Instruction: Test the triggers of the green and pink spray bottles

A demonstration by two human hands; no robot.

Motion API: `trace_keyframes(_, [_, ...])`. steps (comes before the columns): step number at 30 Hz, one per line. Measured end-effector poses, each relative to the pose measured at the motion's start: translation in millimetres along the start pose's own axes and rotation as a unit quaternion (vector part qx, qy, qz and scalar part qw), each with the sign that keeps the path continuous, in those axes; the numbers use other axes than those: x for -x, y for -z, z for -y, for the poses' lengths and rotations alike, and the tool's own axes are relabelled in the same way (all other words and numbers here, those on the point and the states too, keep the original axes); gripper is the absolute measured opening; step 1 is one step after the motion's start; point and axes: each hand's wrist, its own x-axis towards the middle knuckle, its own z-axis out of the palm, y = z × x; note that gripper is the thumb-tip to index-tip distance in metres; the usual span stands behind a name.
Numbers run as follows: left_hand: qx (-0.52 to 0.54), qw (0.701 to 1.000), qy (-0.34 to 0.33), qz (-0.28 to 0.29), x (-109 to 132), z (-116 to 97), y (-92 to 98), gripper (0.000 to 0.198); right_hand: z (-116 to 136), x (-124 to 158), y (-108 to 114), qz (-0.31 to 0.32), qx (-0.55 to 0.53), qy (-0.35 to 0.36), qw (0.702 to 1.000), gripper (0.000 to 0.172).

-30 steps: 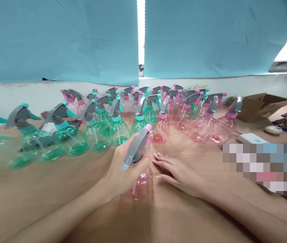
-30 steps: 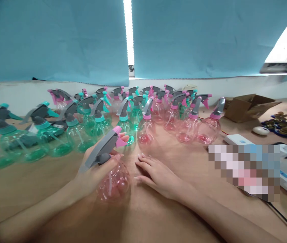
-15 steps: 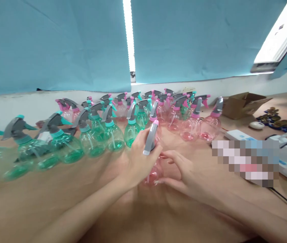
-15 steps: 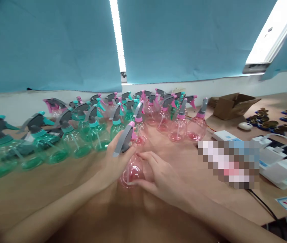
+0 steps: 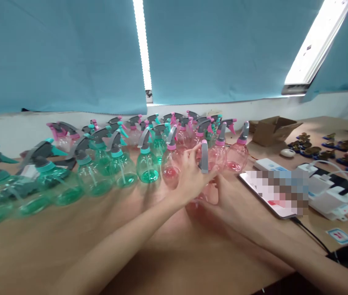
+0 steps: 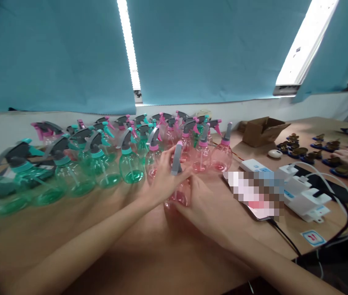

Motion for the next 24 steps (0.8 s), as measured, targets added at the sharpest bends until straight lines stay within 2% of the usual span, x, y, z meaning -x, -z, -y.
trace_keyframes(2, [-0.020, 1.000, 0.007, 0.023, 3, 5, 5.3, 0.078, -10, -6, 3, 0.003, 0.014, -0.002, 1.000, 0.047])
trace_keyframes(3, [-0.036, 0.999, 0.012, 0.032, 7, 9, 9.5, 0.078, -16, -10, 4, 0.003, 0.025, 0.001, 1.000, 0.047])
trace_keyframes(9, [-0.149, 0.986, -0.019, 0.074, 52, 49, 34.5, 0.042, -47, -48, 1, 0.034, 0.116, -0.013, 0.993, 0.060])
trace_keyframes(11, [-0.176, 0.980, -0.020, 0.091, 62, 59, 39.7, 0.043, -50, -61, -1, 0.037, 0.129, -0.025, 0.991, 0.060])
trace_keyframes(14, [-0.240, 0.960, -0.047, 0.132, 66, 65, 44.5, 0.032, -47, -75, -4, 0.049, 0.153, -0.050, 0.986, 0.059])
trace_keyframes(18, [-0.254, 0.950, -0.075, 0.165, 63, 66, 43.3, 0.026, -42, -86, -9, 0.060, 0.186, -0.079, 0.978, 0.060])
trace_keyframes(24, [-0.269, 0.941, -0.110, 0.174, 63, 68, 39.0, 0.025, -38, -96, -14, 0.073, 0.209, -0.112, 0.969, 0.068])
